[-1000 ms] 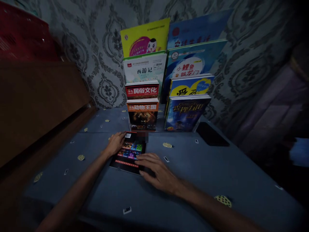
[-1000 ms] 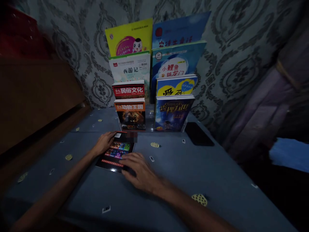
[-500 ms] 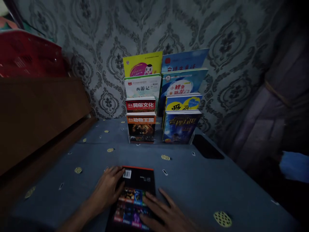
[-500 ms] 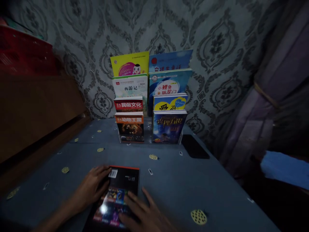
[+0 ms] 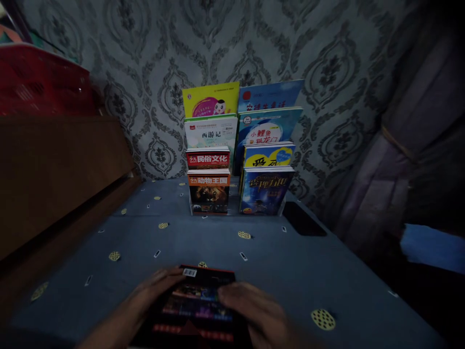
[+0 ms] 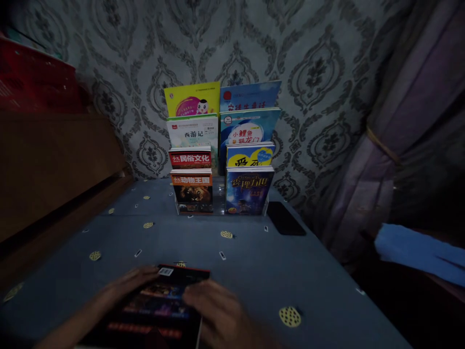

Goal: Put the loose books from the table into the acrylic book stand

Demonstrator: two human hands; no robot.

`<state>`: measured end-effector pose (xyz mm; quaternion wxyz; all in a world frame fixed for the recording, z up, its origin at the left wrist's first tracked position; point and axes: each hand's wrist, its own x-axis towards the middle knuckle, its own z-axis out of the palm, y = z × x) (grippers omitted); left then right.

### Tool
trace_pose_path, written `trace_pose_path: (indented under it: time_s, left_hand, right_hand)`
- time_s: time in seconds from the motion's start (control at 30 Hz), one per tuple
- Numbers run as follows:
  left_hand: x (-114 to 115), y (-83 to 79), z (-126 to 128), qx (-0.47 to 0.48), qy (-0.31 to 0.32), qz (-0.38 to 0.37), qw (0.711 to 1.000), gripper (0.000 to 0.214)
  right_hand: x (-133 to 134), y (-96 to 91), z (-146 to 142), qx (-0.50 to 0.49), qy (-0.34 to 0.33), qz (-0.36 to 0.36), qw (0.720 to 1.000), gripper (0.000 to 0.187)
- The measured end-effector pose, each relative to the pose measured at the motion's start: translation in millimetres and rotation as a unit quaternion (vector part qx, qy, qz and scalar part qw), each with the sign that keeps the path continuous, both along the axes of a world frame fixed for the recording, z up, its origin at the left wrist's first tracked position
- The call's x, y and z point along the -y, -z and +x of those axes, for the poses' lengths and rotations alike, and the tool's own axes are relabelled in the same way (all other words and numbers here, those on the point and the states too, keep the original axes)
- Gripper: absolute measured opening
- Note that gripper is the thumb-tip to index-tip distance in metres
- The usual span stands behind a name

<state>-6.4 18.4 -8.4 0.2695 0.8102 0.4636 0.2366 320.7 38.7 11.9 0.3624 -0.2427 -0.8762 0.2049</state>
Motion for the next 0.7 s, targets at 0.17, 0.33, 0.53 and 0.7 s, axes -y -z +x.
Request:
trace_pose_path:
  time_s: [0.17,0.33,0.53,0.7]
  left_hand:
    - [-34,5.6,25,0.171,-0.122,0.021,0.978,0.037]
    - [-83,-4.5,52,0.247,-0.151,0.062,0.955,0.038]
    - [-148,-49.1,69,0.201,-0.179,0.207,0.941,0.031]
    - [-195,-76.7,87,0.157,-0.196,0.369,0.895,0.034]
  right_hand:
    - [-36,5.4,-22,-0.12,0.128,-0.09,0.98,0.03]
    - [-87,6.2,-39,-0.193,0.146,-0.114,0.964,0.028]
    - [-152,-24.9,-43,-0.229,0.182,-0.017,0.956,0.023]
    - [-188,-50.1,-41,-0.24,0.212,0.073,0.945,0.023]
